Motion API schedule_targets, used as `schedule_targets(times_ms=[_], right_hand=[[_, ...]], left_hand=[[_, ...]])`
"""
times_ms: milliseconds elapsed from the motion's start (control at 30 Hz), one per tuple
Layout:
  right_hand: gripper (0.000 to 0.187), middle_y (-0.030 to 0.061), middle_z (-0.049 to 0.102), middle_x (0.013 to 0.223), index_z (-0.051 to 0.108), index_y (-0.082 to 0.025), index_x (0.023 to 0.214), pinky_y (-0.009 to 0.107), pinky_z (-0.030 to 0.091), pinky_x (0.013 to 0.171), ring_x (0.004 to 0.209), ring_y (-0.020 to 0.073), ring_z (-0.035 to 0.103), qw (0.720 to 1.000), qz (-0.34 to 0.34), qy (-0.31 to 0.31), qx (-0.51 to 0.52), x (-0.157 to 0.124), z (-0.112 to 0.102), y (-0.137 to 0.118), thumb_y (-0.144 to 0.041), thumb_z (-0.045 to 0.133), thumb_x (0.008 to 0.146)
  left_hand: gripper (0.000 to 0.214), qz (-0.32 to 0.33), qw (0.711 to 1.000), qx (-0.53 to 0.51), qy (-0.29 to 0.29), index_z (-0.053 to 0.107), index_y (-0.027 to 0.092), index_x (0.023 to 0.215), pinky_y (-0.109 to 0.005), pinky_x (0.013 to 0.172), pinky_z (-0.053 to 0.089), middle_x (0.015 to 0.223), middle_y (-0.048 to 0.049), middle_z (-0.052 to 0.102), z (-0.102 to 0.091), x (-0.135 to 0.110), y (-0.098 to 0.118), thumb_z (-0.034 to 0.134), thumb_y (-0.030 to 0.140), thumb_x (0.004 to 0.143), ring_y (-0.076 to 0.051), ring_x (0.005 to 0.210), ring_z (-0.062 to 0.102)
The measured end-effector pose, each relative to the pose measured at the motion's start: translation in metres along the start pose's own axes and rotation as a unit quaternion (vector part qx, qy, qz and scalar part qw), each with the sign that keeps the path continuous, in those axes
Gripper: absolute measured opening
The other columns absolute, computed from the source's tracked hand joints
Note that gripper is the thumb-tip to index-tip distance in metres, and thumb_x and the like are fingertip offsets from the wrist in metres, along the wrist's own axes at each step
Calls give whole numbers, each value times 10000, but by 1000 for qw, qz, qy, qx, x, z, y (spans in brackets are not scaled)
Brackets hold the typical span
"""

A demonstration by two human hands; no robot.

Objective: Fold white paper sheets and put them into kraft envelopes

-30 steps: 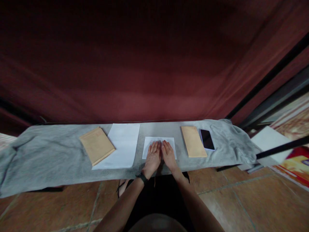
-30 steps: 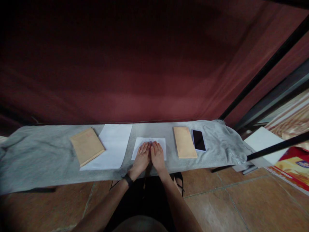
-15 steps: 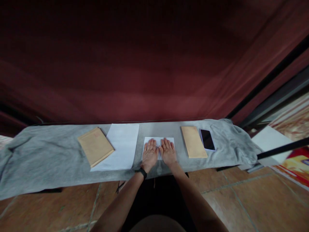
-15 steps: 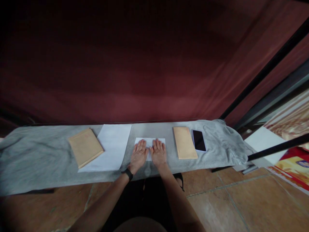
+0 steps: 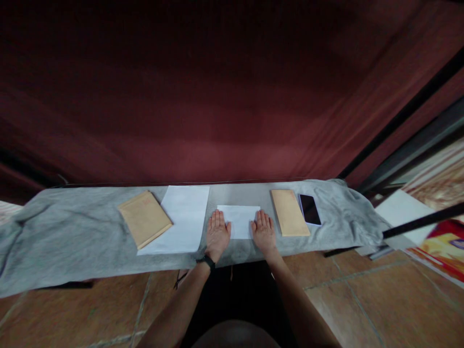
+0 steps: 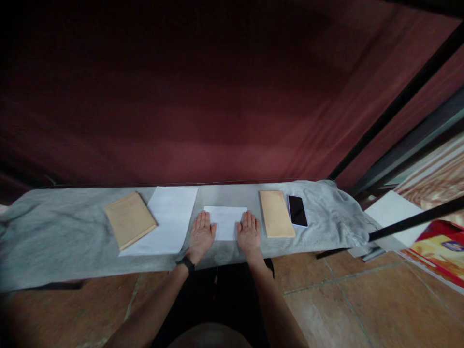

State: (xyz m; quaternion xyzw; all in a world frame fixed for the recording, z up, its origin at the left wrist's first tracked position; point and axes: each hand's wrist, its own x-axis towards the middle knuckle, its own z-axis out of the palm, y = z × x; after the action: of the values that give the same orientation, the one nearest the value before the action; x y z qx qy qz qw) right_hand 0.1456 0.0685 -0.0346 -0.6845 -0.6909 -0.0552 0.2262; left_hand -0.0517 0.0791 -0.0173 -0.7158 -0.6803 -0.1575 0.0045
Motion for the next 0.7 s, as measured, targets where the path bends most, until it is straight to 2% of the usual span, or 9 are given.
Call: schedule_targets(times_ms=[167,300,400,533,700], right_hand=[[502,207,497,1506,458,-59,1475,492,369,1149,1414,274,442,999,9,30,33,-10,-7,8,-253,316,1035],[511,160,479,1532,417,-114,1511,492,383,1158,1445,244,408,991,-33,21,128,-19,-14,-4,-265,267,1046],[518,115,469,1548,388,-182,1540,461,399,1162,1445,212,414,980,-75,-28,181,-28,-18,-25,-327,249,1062],[514,104,475,1545,408,-169,1530,451,317,1216,1447,201,414,978,-126,-94,137,-39,-23,-44,-341,249,1073],[525,141,447,1554,433,-125,1512,459,298,1211,1454,241,404,985,-138,-79,70,-46,-26,-40,-379,306,1071]], left_hand=[[587,25,1000,-8,11,363,-42,1496,-501,1227,267,1578,-250,355,-9,-15,-6,326,278,1005,-322,1506,276],[564,131,991,-34,8,340,55,1532,-482,1247,251,1611,-171,334,-15,-33,4,330,255,1004,-264,1523,242],[579,199,979,-46,-21,329,73,1538,-476,1238,280,1600,-172,355,-12,-48,17,359,238,983,-248,1515,265],[608,216,975,-28,-53,333,37,1527,-480,1226,289,1581,-203,377,-9,-60,24,339,135,928,-254,1507,278],[596,203,978,-31,-40,317,63,1540,-479,1235,263,1588,-181,376,-15,-63,14,351,236,972,-255,1515,257]])
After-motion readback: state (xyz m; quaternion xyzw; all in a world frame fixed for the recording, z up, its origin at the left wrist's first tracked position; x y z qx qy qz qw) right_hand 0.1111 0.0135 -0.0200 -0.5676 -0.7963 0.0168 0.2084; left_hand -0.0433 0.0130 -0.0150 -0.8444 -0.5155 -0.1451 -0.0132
